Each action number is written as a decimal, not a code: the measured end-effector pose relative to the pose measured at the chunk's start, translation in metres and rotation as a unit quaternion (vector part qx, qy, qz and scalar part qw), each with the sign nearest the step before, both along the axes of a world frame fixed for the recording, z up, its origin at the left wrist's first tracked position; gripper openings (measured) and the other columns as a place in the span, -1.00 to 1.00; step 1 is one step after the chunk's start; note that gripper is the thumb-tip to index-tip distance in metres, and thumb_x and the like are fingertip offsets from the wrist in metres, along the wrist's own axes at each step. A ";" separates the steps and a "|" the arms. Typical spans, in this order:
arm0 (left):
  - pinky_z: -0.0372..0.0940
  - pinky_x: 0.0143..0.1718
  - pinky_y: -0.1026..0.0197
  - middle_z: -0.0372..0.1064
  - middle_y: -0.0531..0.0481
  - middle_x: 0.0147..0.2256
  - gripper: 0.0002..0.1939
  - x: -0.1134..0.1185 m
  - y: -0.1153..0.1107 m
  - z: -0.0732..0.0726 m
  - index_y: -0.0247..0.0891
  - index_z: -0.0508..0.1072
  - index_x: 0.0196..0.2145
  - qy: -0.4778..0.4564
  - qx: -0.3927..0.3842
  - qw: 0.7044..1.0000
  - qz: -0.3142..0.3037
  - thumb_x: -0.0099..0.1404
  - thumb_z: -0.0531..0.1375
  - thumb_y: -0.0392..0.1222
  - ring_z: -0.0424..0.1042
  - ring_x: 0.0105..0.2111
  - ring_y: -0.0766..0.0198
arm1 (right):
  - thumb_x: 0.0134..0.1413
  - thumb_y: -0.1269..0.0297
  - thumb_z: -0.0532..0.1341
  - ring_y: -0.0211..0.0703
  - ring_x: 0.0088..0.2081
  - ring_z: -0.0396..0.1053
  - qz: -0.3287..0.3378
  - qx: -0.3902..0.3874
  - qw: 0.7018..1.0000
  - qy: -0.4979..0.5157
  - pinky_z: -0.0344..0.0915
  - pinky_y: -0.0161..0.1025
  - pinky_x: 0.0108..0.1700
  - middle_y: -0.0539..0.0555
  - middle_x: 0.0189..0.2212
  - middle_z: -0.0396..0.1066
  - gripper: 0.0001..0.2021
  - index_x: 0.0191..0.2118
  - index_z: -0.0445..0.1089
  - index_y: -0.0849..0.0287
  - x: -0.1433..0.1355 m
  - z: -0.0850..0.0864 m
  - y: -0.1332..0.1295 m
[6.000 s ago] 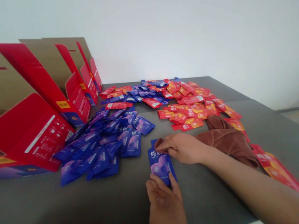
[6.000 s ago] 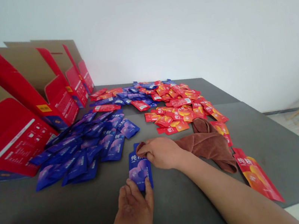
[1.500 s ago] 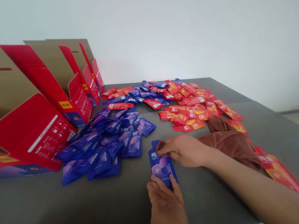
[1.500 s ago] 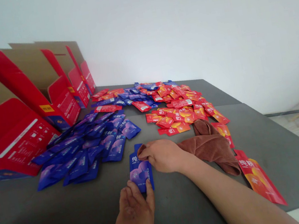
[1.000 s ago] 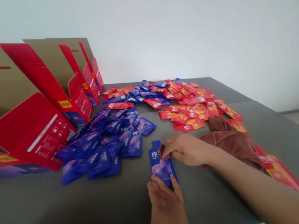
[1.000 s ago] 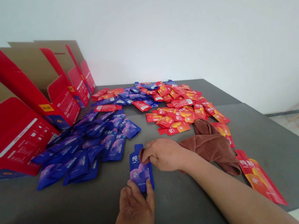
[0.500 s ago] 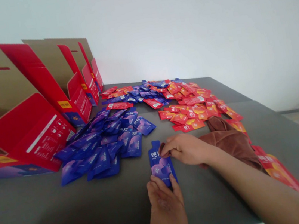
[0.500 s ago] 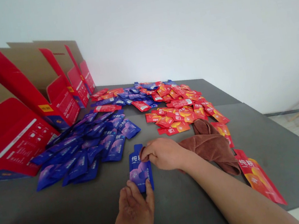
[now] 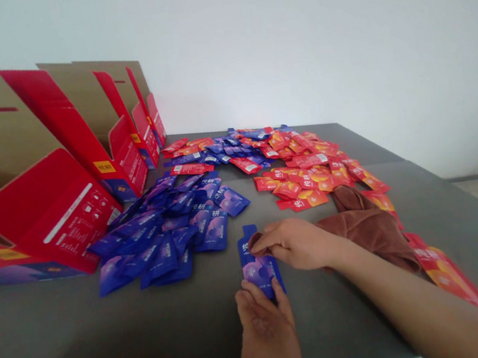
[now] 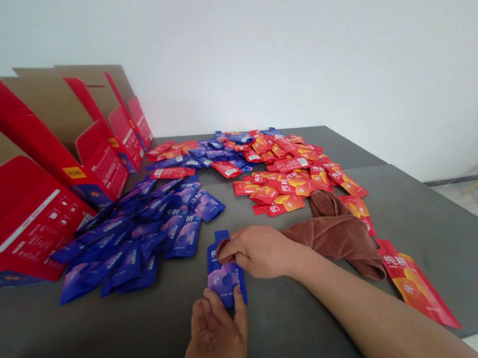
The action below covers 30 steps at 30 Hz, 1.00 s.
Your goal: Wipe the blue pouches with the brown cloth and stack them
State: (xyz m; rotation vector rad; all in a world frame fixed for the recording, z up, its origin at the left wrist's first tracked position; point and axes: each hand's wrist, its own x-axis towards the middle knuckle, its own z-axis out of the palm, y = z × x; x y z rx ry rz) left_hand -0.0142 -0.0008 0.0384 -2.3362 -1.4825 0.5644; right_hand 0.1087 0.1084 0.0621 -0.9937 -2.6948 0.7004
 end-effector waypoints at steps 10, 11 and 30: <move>0.36 -0.17 0.04 0.43 -0.42 -0.15 -0.51 -0.003 -0.003 -0.010 -0.16 0.31 0.02 -0.014 0.036 0.999 -0.005 0.13 0.07 -0.44 0.45 -0.19 0.01 | -0.06 0.57 0.03 -0.28 -0.31 0.38 0.019 -0.060 0.998 0.020 0.21 -0.37 -0.22 0.00 -0.36 0.48 -0.69 -0.34 0.49 0.18 0.002 -0.008 0.004; 0.36 -0.17 0.04 0.43 -0.41 -0.16 -0.51 -0.003 -0.003 -0.011 -0.15 0.31 0.02 -0.014 0.047 0.999 -0.009 0.14 0.06 -0.44 0.45 -0.20 0.03 | -0.04 0.56 0.03 -0.26 -0.28 0.38 -0.002 -0.037 0.999 0.018 0.21 -0.36 -0.21 0.01 -0.31 0.47 -0.68 -0.29 0.49 0.17 0.003 -0.007 0.005; 0.35 -0.17 0.04 0.45 -0.40 -0.17 -0.53 -0.004 -0.006 -0.014 -0.15 0.34 0.00 -0.030 0.068 0.997 -0.009 0.14 0.06 -0.45 0.46 -0.20 0.04 | 0.02 0.53 0.02 -0.22 -0.20 0.35 0.021 -0.001 1.000 -0.009 0.19 -0.33 -0.18 0.03 -0.18 0.44 -0.62 -0.10 0.44 0.11 -0.004 -0.001 -0.003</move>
